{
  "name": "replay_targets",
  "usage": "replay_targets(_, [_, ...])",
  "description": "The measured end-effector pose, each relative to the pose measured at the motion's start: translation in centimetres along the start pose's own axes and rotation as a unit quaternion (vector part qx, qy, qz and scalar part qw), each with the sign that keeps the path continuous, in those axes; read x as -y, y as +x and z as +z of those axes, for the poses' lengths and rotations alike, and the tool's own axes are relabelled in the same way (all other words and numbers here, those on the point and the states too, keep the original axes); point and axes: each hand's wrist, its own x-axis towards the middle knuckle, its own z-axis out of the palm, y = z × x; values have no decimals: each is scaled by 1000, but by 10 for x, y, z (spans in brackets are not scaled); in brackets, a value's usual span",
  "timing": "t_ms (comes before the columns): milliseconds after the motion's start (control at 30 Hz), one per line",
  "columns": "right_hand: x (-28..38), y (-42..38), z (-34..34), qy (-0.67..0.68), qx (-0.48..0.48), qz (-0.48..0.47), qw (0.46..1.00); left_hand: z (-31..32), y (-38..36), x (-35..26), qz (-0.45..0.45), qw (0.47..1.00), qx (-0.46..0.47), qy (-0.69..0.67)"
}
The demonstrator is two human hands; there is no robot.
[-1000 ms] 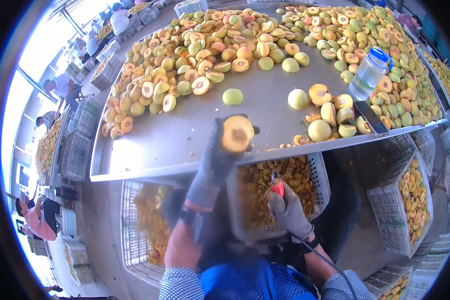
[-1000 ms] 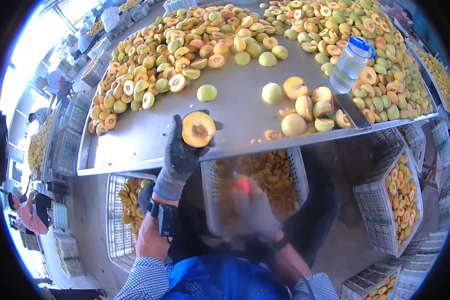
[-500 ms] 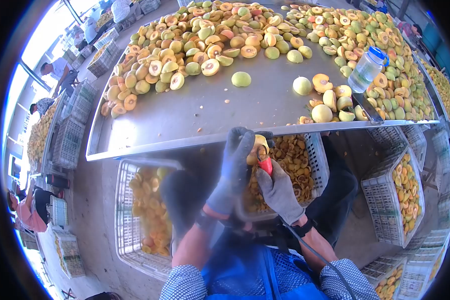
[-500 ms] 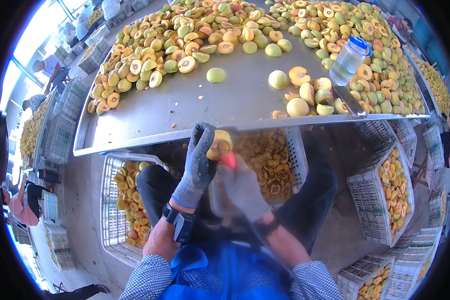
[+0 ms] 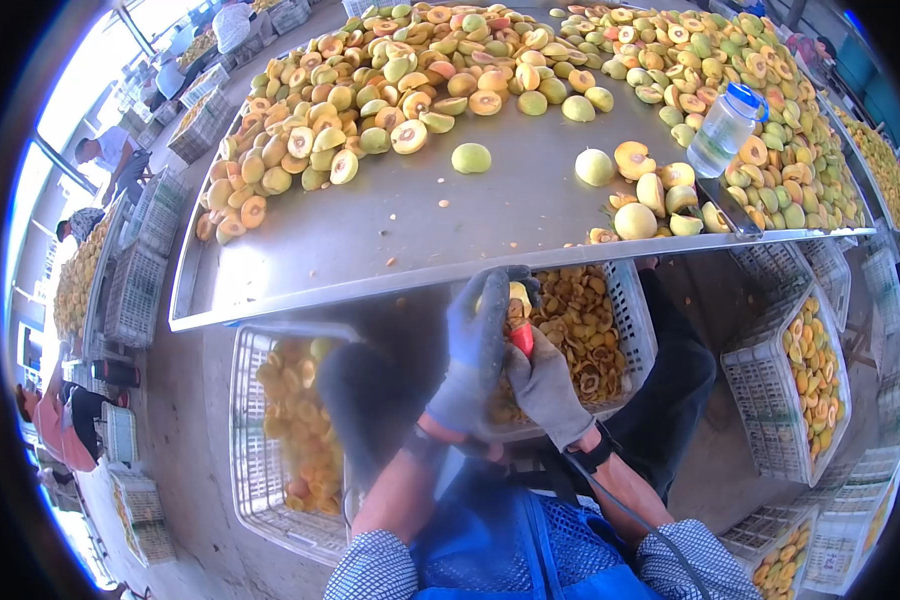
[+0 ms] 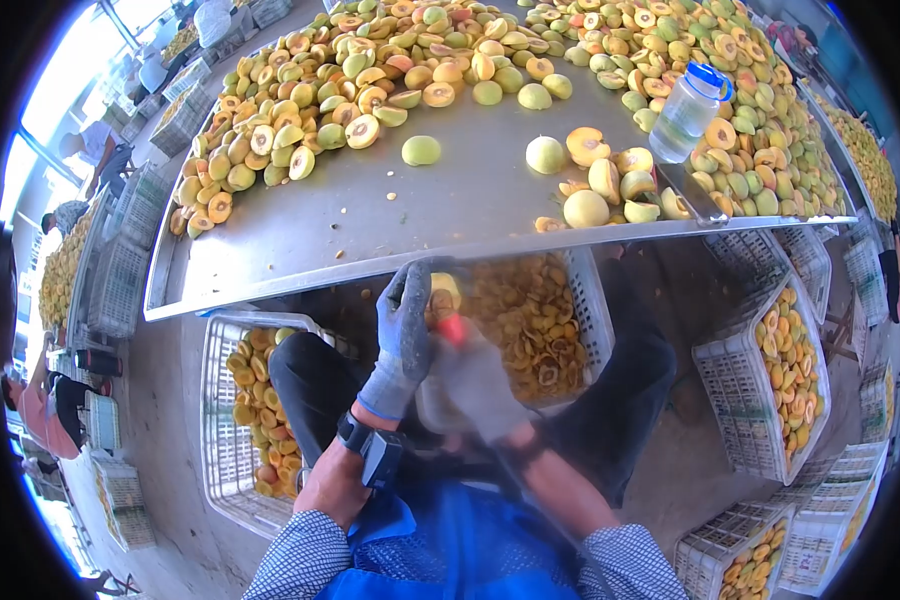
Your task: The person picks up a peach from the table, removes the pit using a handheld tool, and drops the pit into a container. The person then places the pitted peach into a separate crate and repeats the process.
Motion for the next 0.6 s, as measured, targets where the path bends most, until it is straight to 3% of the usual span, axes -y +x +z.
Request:
replay_targets(67, [11, -1, -4, 43, 61, 42, 996, -4, 2, -1, 2, 999, 28, 30])
replay_targets(233, [17, -12, -10, 91, 104, 34, 990, -12, 9, -2, 2, 991, 120, 57])
replay_targets(300, [20, -23, -15, 106, 127, 46, 985, -14, 3, -8, -37, 978, 166, 123])
replay_targets(367, [37, -26, -23, 241, 208, 206, 925, -14, 5, -7, -32, 977, 182, 109])
replay_targets(500, [44, -28, -24, 241, 224, 164, 930, -13, 3, -8, -45, 979, 197, 27])
replay_targets(567, [30, -27, -26, 486, 324, 246, 773, -15, 2, -1, -53, 979, 198, -16])
replay_targets(600, [20, -28, -24, 485, 325, 246, 773, -16, 1, 4, -62, 976, 200, -59])
